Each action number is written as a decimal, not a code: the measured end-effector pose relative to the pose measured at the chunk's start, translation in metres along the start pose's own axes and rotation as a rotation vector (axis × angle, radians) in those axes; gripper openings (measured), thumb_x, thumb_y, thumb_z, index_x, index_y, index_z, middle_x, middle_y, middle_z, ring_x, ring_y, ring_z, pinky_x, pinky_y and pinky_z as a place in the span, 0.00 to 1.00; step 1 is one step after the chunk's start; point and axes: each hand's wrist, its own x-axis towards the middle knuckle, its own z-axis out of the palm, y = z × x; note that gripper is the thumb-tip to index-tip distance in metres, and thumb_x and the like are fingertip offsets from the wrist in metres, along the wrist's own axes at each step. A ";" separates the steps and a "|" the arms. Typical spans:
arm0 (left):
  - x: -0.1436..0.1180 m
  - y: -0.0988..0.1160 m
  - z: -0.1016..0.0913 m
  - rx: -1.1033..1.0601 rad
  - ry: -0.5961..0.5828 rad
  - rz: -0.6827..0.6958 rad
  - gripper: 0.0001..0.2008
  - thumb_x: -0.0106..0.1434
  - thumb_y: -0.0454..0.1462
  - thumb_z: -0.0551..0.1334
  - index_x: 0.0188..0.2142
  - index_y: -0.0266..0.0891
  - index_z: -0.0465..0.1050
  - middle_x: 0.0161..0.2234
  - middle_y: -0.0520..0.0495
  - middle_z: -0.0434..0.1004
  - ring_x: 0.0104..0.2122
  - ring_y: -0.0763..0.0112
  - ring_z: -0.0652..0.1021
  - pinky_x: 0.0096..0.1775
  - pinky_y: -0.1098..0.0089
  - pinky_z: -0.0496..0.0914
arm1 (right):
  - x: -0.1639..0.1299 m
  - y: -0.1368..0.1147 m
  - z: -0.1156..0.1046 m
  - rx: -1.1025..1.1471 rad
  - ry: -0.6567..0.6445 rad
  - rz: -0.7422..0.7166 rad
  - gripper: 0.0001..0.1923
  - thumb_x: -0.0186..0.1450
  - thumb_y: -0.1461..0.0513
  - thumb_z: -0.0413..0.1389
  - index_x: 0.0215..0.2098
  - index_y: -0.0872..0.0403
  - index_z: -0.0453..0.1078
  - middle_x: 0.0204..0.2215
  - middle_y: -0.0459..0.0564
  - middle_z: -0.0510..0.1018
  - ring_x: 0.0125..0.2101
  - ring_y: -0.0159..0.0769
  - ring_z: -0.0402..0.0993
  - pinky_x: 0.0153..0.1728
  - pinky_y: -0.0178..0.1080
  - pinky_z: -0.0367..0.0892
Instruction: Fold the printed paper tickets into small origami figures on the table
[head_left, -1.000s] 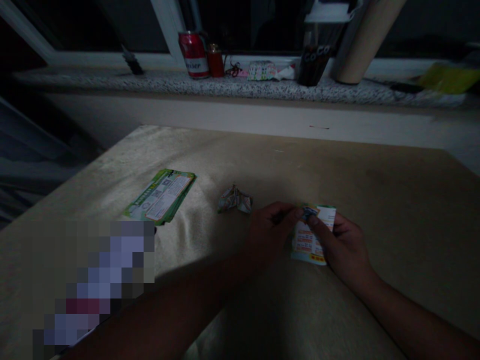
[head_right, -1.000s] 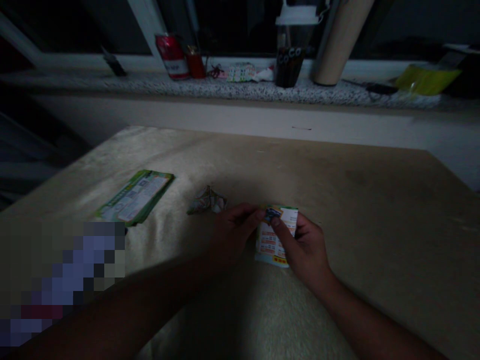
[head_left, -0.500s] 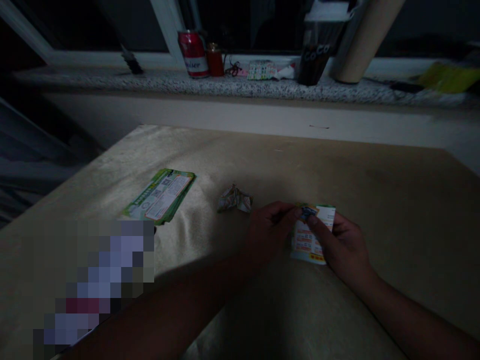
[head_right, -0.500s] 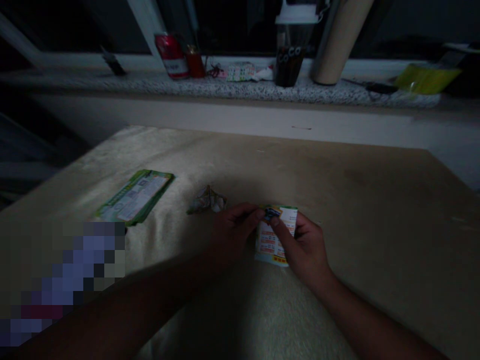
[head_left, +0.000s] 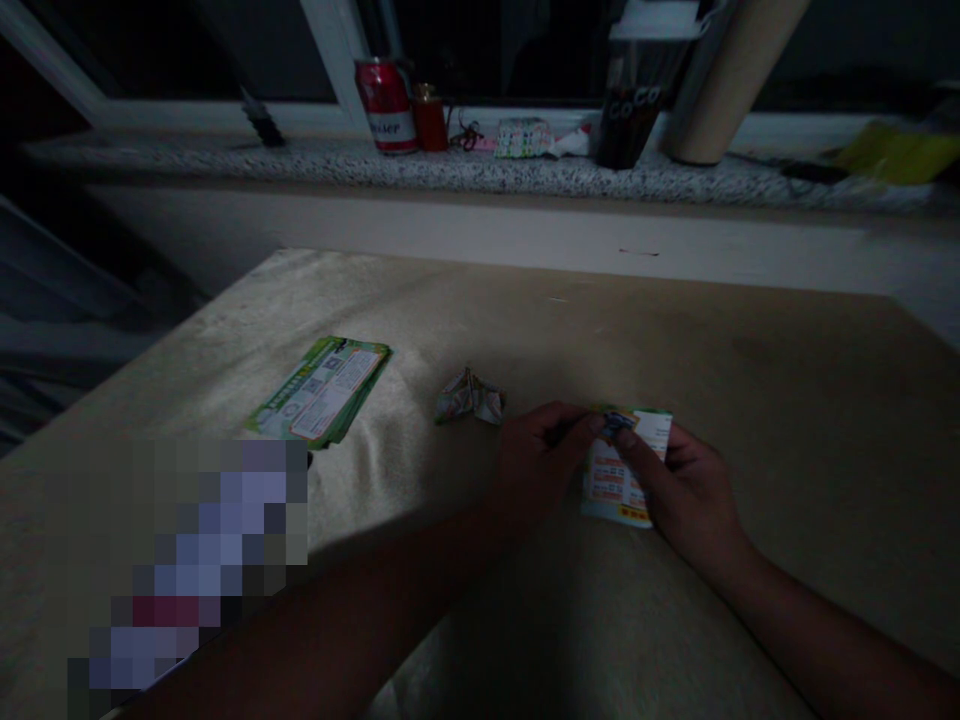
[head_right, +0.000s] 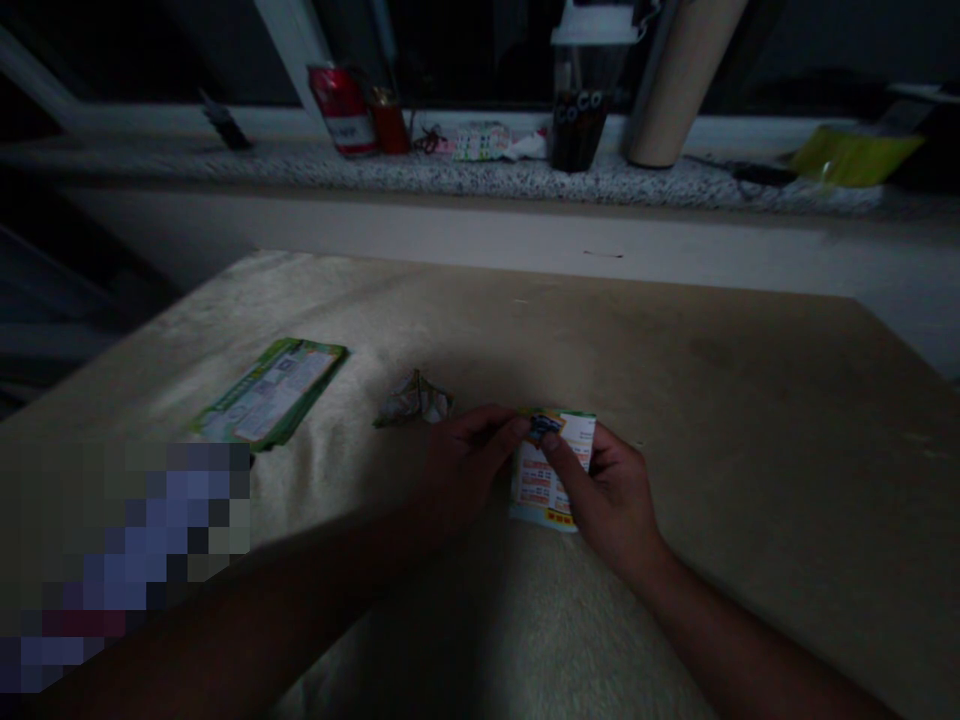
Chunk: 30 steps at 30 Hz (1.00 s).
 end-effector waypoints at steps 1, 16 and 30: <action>0.000 0.000 0.000 -0.001 -0.004 -0.001 0.12 0.60 0.44 0.66 0.33 0.36 0.79 0.28 0.48 0.79 0.27 0.73 0.76 0.28 0.74 0.70 | 0.000 0.000 0.000 -0.005 -0.001 0.000 0.13 0.57 0.53 0.68 0.35 0.51 0.78 0.26 0.48 0.85 0.22 0.39 0.82 0.24 0.39 0.79; 0.000 0.000 -0.001 0.023 -0.019 0.012 0.12 0.61 0.44 0.65 0.33 0.36 0.79 0.28 0.49 0.78 0.26 0.74 0.75 0.28 0.75 0.69 | 0.001 0.000 0.000 0.009 -0.012 -0.009 0.12 0.58 0.53 0.68 0.35 0.51 0.78 0.28 0.48 0.85 0.24 0.39 0.82 0.26 0.38 0.78; 0.000 -0.003 -0.002 0.079 0.021 0.044 0.13 0.63 0.45 0.64 0.35 0.36 0.78 0.29 0.48 0.80 0.28 0.72 0.77 0.29 0.74 0.71 | 0.003 0.003 -0.007 0.186 0.011 -0.035 0.04 0.62 0.59 0.66 0.33 0.51 0.79 0.29 0.46 0.85 0.24 0.35 0.80 0.27 0.37 0.76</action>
